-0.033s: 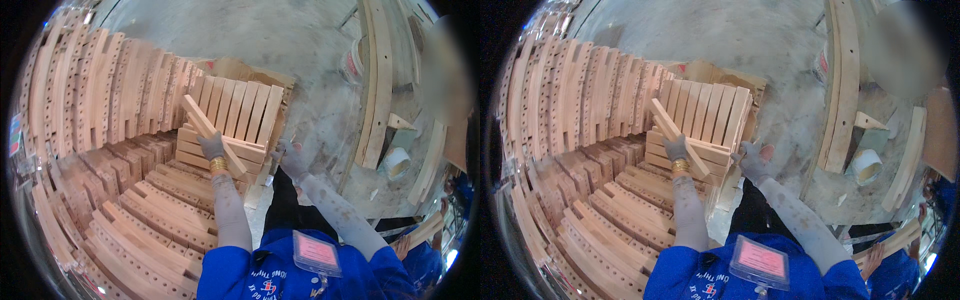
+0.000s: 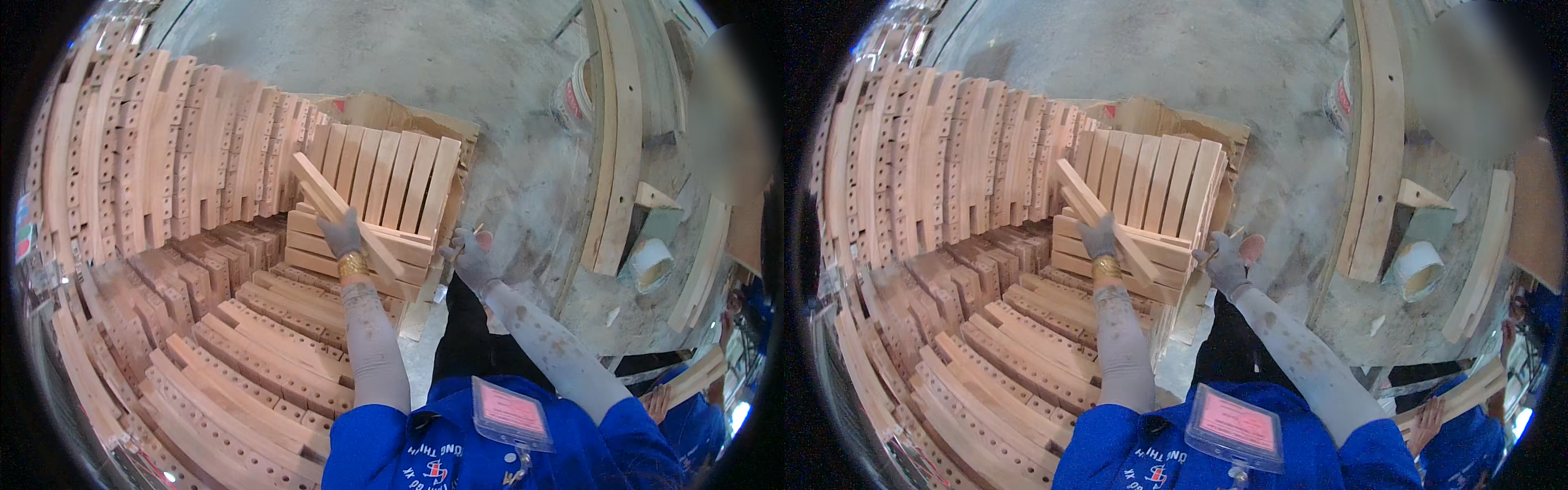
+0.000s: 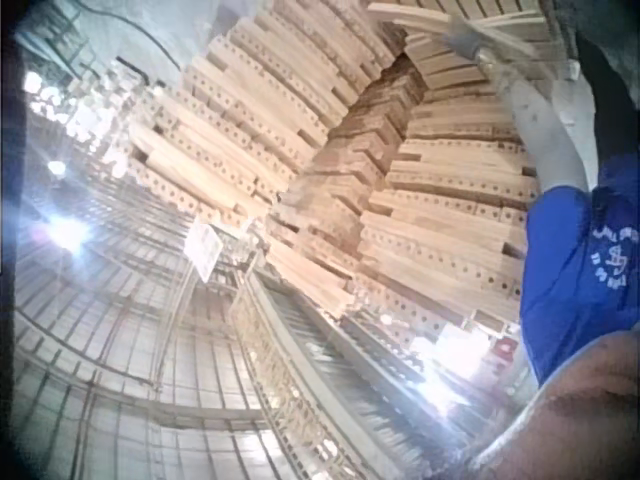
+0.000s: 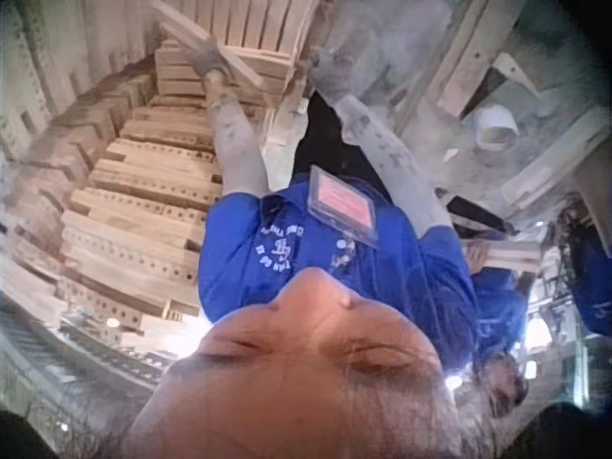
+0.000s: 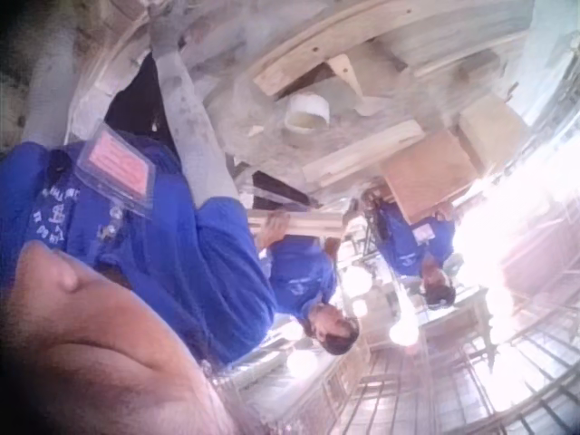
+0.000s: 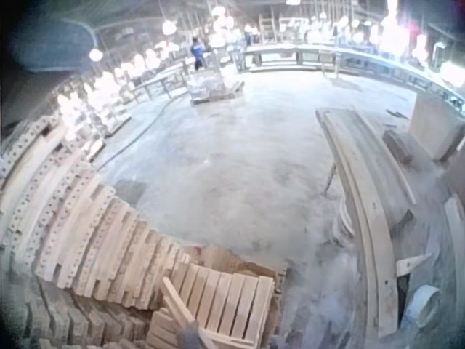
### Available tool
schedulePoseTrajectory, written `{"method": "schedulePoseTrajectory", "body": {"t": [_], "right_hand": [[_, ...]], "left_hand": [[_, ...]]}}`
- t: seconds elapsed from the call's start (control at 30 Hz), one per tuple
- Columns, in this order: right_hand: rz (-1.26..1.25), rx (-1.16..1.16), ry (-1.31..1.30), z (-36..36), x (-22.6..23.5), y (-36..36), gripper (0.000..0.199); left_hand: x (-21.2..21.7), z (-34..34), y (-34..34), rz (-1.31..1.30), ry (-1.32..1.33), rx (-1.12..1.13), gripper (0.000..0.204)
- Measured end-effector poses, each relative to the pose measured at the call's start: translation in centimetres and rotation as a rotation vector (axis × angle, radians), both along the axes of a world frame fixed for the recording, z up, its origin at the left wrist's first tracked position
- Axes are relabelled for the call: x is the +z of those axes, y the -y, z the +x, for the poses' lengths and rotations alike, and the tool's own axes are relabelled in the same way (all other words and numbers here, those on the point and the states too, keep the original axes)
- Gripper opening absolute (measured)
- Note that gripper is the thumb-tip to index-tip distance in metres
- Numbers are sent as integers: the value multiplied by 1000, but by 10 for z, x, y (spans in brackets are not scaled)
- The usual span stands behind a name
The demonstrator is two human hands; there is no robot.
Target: The person applies glue to the holes of small wooden blocks using a brush and a container of adhesive. They pick up blocks from a stack, apply the glue, and place them back down or hand them to a coworker in a factory setting.
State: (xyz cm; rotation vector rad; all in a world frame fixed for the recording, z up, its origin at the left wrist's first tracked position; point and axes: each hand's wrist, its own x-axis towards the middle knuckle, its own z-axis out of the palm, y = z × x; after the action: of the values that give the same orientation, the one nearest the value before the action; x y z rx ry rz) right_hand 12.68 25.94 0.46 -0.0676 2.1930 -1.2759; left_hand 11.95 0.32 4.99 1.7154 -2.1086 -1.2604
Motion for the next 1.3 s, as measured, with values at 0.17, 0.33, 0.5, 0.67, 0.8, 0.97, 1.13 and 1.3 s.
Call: {"method": "schedulePoseTrajectory", "body": {"t": [0.17, 0.33, 0.5, 0.67, 0.8, 0.97, 1.13, 1.3], "right_hand": [[-45, -213, 339, 29, -26, 23, 64], [-286, -680, 735, 36, -28, 44, 60], [-343, -712, 669, 32, -28, 62, 59], [-398, -717, 568, 38, -54, 65, 57], [-347, -710, 621, 38, -64, 67, 52], [-333, -673, 629, 31, -61, 73, 44], [-318, -716, 568, 31, -27, 74, 40], [-401, -689, 518, 35, -16, 73, 39]], "left_hand": [[-32, -45, 14, 16, -205, 275, 82], [-44, -38, 10, -262, 475, -865, 73], [-34, -28, -4, 167, 554, -1723, 86], [-43, -32, -16, 228, 940, -1860, 98], [-51, -33, -11, 260, 903, -1805, 103], [-49, -25, -15, 162, 855, -1795, 104], [-49, -23, -16, 141, 858, -1816, 104], [-44, -36, -18, 208, 862, -1866, 101]]}}
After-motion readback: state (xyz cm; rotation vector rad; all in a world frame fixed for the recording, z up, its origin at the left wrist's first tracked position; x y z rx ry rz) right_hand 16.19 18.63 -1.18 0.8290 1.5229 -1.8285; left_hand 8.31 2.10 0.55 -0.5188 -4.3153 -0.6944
